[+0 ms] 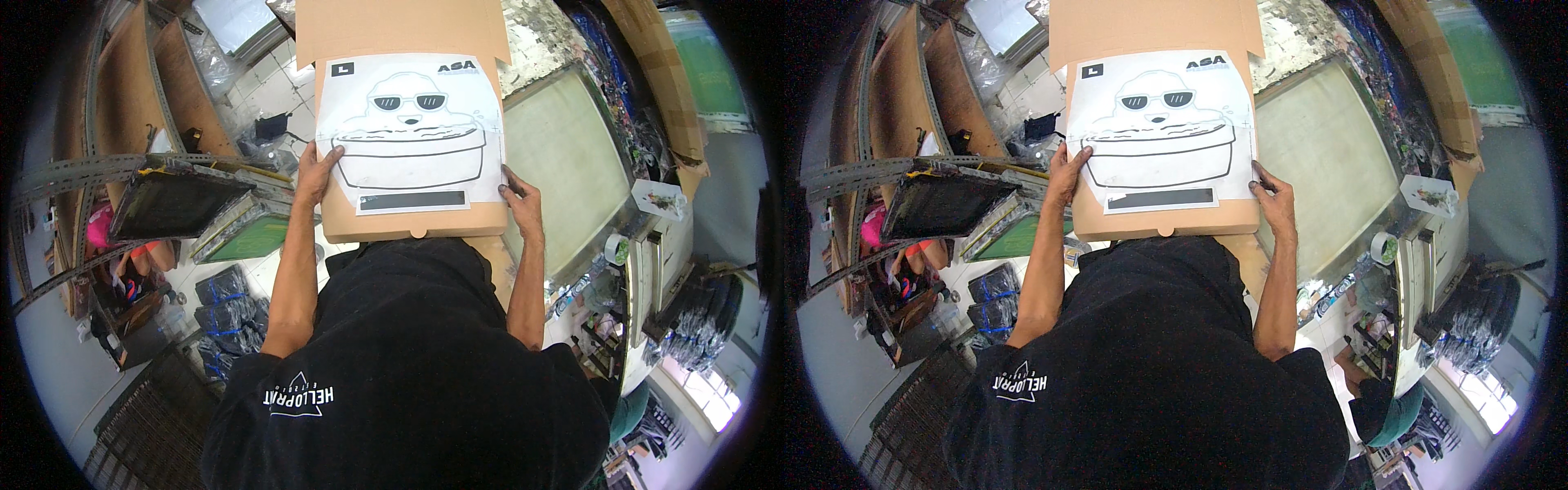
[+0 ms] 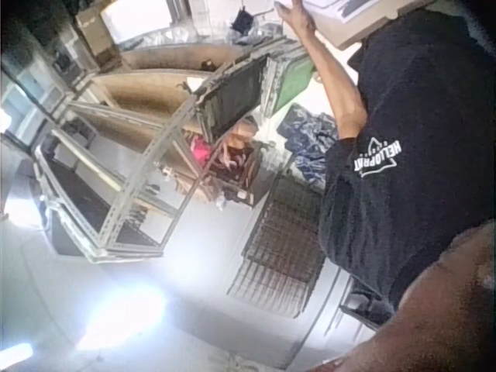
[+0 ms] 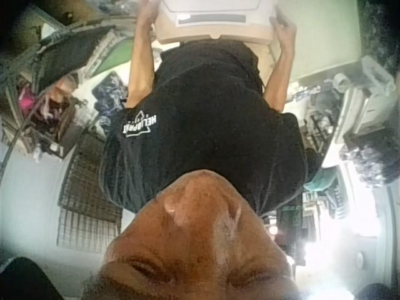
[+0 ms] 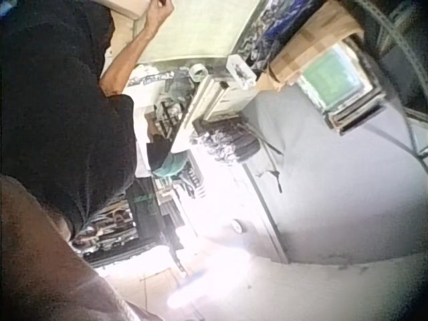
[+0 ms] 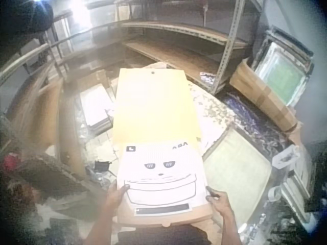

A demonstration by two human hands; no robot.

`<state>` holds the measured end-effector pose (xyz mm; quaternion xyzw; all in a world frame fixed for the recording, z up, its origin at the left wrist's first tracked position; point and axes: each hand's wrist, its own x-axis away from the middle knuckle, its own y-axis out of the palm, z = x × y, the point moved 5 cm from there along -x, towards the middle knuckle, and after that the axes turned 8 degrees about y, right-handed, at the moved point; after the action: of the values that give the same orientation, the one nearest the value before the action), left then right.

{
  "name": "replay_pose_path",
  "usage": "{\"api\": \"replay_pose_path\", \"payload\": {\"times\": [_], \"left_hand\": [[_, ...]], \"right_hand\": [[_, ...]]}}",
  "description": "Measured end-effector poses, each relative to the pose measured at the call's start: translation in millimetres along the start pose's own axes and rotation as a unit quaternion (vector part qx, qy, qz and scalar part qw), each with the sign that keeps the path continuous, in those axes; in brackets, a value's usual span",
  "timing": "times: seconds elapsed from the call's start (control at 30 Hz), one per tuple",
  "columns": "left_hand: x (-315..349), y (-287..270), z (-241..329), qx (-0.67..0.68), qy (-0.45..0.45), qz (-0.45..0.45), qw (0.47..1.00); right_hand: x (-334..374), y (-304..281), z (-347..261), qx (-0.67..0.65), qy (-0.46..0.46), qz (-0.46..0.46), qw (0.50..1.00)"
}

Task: The person carries a printed cardboard cutout of a character up a flight of stairs and places it on a workbench. They then position a larger blank cardboard sheet on the table and align the printed cutout on top of it, using a ruler to measure and mark the edges.

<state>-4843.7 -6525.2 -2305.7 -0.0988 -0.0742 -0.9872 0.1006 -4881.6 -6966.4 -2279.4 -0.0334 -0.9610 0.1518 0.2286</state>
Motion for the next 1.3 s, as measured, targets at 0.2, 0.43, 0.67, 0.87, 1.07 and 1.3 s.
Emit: {"api": "replay_pose_path", "payload": {"times": [0.2, 0.43, 0.67, 0.87, 1.07, 1.3], "left_hand": [[1, 0, 2, -0.01, -0.004, 0.003, 1.0], [4, 3, 9, -0.025, -0.005, 0.012, 1.0], [3, -10, 1, -0.007, 0.008, 0.016, 1.0], [2, -9, -1, 0.03, 0.01, 0.009, 0.999], [7, -21, 0, 0.004, -0.007, 0.017, 1.0], [4, -29, -6, -0.013, 0.006, 0.013, 1.0]], "right_hand": [[3, 2, -6, 0.008, 0.014, -0.017, 1.0], [0, 2, -2, 0.005, -0.001, -0.007, 1.0], [2, 9, -5, 0.004, 0.0, -0.004, 1.0], [15, 12, -14, 0.047, -0.021, -0.011, 0.999], [20, 19, -14, 0.024, -0.018, -0.01, 0.999], [22, 22, -14, 0.01, -0.032, -0.015, 0.999]]}}
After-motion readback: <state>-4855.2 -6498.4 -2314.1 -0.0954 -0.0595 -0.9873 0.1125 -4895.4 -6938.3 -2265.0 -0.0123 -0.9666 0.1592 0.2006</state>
